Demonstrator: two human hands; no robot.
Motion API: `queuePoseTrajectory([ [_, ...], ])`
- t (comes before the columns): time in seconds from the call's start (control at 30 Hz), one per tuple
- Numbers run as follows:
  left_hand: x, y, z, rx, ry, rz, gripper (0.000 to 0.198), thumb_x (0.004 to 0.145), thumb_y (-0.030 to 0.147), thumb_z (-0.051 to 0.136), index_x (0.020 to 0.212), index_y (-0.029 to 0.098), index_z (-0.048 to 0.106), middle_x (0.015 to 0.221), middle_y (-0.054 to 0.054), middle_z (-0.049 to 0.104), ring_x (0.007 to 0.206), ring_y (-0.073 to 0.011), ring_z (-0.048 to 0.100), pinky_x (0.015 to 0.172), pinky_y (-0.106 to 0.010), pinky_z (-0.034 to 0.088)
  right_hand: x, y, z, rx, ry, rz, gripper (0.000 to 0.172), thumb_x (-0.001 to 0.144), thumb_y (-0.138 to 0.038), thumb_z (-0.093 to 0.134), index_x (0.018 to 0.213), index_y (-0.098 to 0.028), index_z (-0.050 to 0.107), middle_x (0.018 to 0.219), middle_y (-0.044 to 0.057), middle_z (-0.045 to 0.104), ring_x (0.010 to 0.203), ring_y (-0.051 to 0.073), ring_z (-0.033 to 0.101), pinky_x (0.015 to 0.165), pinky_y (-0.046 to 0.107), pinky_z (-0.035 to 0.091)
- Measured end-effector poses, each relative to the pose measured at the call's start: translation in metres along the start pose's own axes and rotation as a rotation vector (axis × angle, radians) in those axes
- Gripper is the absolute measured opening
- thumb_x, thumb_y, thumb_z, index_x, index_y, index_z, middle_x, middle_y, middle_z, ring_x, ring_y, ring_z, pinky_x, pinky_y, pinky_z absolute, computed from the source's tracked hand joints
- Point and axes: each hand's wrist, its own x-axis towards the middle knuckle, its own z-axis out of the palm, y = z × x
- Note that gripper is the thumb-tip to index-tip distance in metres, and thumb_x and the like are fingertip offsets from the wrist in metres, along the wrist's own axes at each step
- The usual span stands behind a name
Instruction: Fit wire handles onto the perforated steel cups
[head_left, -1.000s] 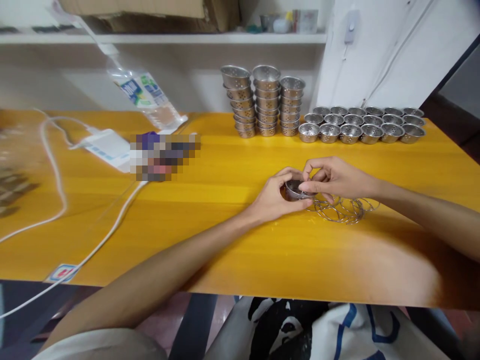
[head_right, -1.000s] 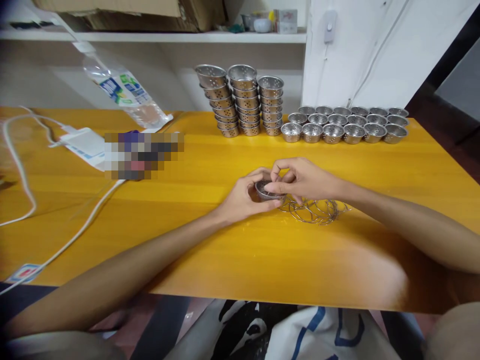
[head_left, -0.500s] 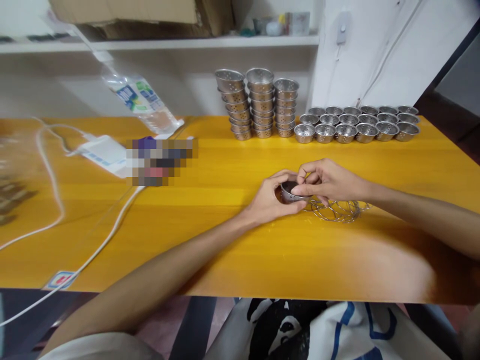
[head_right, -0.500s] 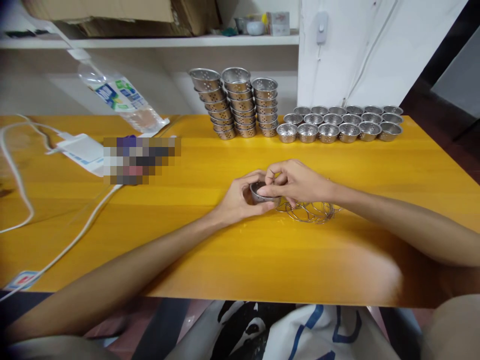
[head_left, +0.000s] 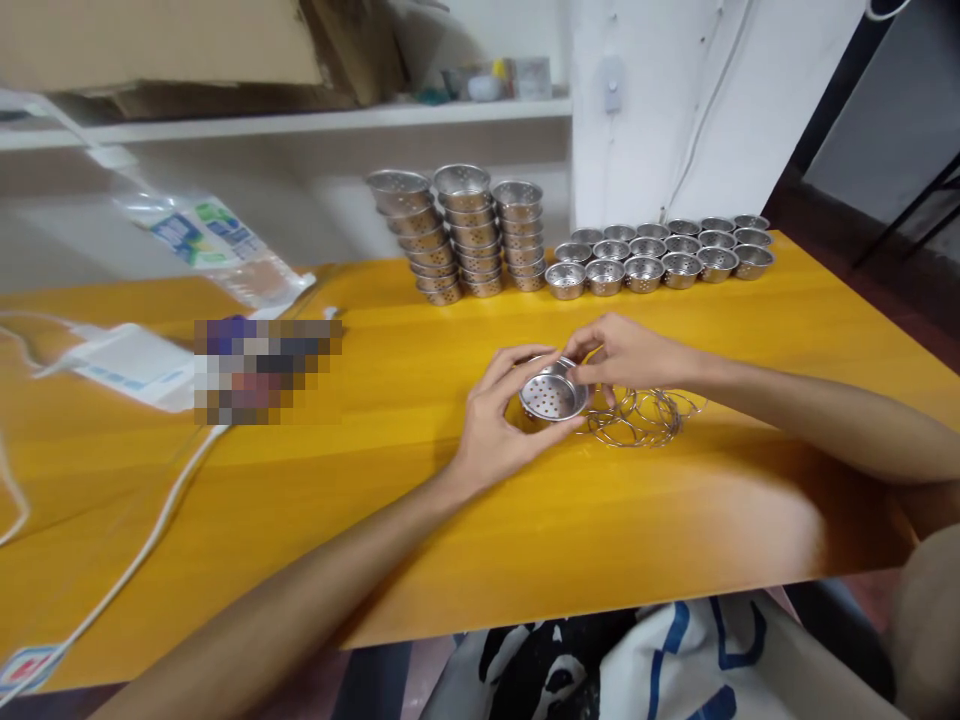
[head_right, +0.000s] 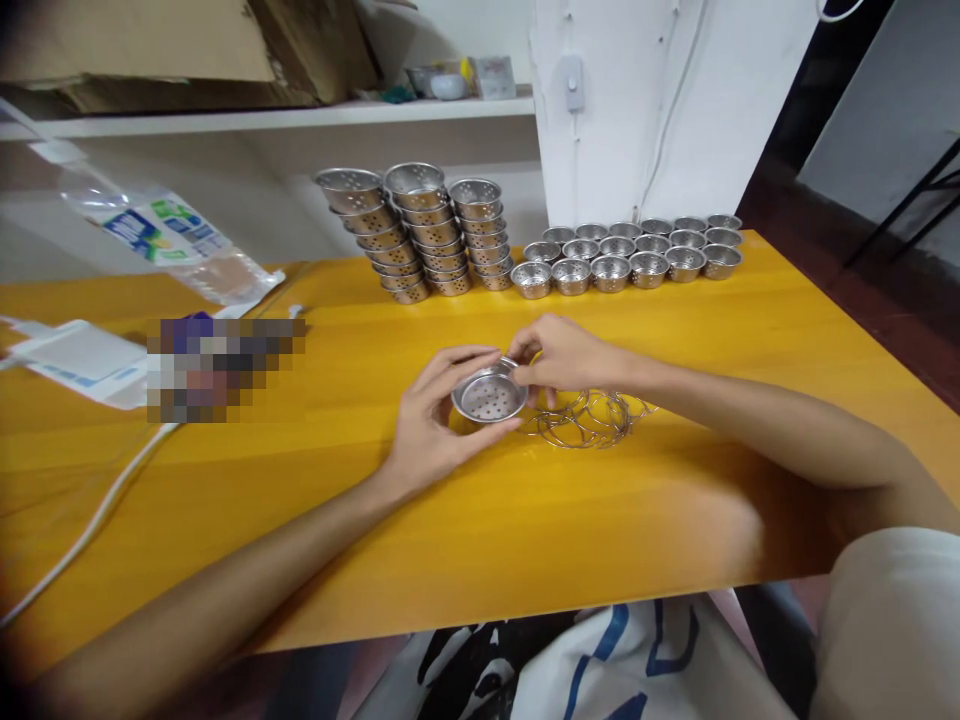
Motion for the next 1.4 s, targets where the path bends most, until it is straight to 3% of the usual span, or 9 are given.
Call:
queuePoseTrajectory([
  [0.1, -0.002, -0.006, 0.000, -0.077, -0.147, -0.025, 0.100, 0.095, 0.052, 0.088, 0.178, 0.037, 0.035, 0.174, -0.018, 0.051, 0.156, -0.0395, 0.056, 0.128, -0.066, 0.048, -0.004, -0.005, -0.032, -0.484, 0.208, -0.100, 0.015, 0.091, -0.008, 0.073, 0.098, -0.016, 0.084, 0.093, 0.007, 0.083, 0.078, 0.017, 0.072, 0.076, 0.030, 0.051],
  [0.17, -0.003, -0.009, -0.001, -0.024, -0.197, -0.045, 0.090, 0.106, 0.049, 0.075, 0.181, 0.039, 0.026, 0.181, -0.016, 0.043, 0.161, -0.0377, 0.050, 0.131, -0.067, 0.044, -0.007, 0.004, -0.072, -0.735, 0.341, -0.069, 0.022, 0.093, -0.010, 0.073, 0.106, -0.018, 0.088, 0.098, 0.009, 0.084, 0.086, 0.022, 0.073, 0.081, 0.034, 0.051],
  [0.33, -0.002, -0.006, -0.003, 0.175, -0.252, -0.032, 0.054, 0.111, 0.038, 0.066, 0.164, 0.031, 0.055, 0.169, -0.014, 0.057, 0.156, -0.0340, 0.055, 0.132, -0.064, 0.044, -0.021, 0.064, -0.192, -0.944, 0.348, 0.494, 0.024, 0.092, -0.009, 0.079, 0.113, -0.010, 0.090, 0.104, 0.018, 0.083, 0.089, 0.021, 0.069, 0.082, 0.035, 0.045],
  [0.4, -0.001, -0.004, -0.003, 0.187, -0.250, 0.005, 0.042, 0.111, 0.032, 0.065, 0.152, 0.028, 0.064, 0.161, -0.014, 0.063, 0.150, -0.0331, 0.060, 0.128, -0.062, 0.049, -0.031, 0.091, -0.223, -0.932, 0.401, 0.636, 0.028, 0.091, -0.006, 0.079, 0.117, 0.000, 0.087, 0.109, 0.028, 0.081, 0.089, 0.020, 0.070, 0.080, 0.038, 0.043],
  [0.47, -0.001, -0.003, -0.002, 0.195, -0.247, 0.032, 0.036, 0.110, 0.026, 0.064, 0.146, 0.027, 0.068, 0.157, -0.014, 0.066, 0.147, -0.0326, 0.062, 0.125, -0.062, 0.051, -0.042, 0.113, -0.240, -0.871, 0.401, 0.715, 0.026, 0.092, -0.004, 0.078, 0.116, 0.002, 0.086, 0.101, 0.028, 0.081, 0.080, 0.017, 0.069, 0.078, 0.038, 0.043],
  [0.6, -0.001, -0.002, -0.001, 0.213, -0.242, 0.045, 0.032, 0.109, 0.022, 0.063, 0.140, 0.025, 0.070, 0.151, -0.014, 0.068, 0.144, -0.0319, 0.063, 0.122, -0.060, 0.054, -0.053, 0.146, -0.248, -0.718, 0.341, 0.749, 0.022, 0.094, -0.003, 0.078, 0.114, -0.001, 0.087, 0.086, 0.017, 0.081, 0.060, 0.009, 0.064, 0.073, 0.033, 0.044],
  [0.83, -0.002, -0.003, 0.000, 0.224, -0.215, 0.061, 0.029, 0.108, 0.019, 0.064, 0.136, 0.023, 0.069, 0.147, -0.013, 0.069, 0.142, -0.0299, 0.064, 0.120, -0.057, 0.055, -0.035, 0.173, -0.250, -0.792, 0.430, 0.662, 0.025, 0.086, -0.003, 0.086, 0.111, 0.000, 0.087, 0.100, 0.021, 0.083, 0.062, 0.003, 0.048, 0.077, 0.034, 0.040],
  [1.27, -0.002, -0.002, 0.001, 0.225, -0.209, 0.067, 0.028, 0.106, 0.015, 0.064, 0.132, 0.023, 0.071, 0.145, -0.013, 0.069, 0.139, -0.0302, 0.065, 0.118, -0.056, 0.055, -0.032, 0.173, -0.237, -0.898, 0.476, 0.707, 0.032, 0.088, -0.001, 0.082, 0.119, -0.011, 0.087, 0.116, 0.023, 0.081, 0.071, 0.011, 0.049, 0.072, 0.040, 0.034],
  [1.4, -0.002, -0.002, 0.000, 0.219, -0.216, 0.062, 0.026, 0.107, 0.015, 0.063, 0.130, 0.023, 0.071, 0.144, -0.013, 0.069, 0.139, -0.0296, 0.064, 0.118, -0.055, 0.055, -0.032, 0.152, -0.246, -0.890, 0.362, 0.692, 0.062, 0.079, -0.002, 0.093, 0.140, -0.009, 0.080, 0.126, 0.024, 0.080, 0.082, 0.013, 0.061, 0.078, 0.037, 0.038],
])
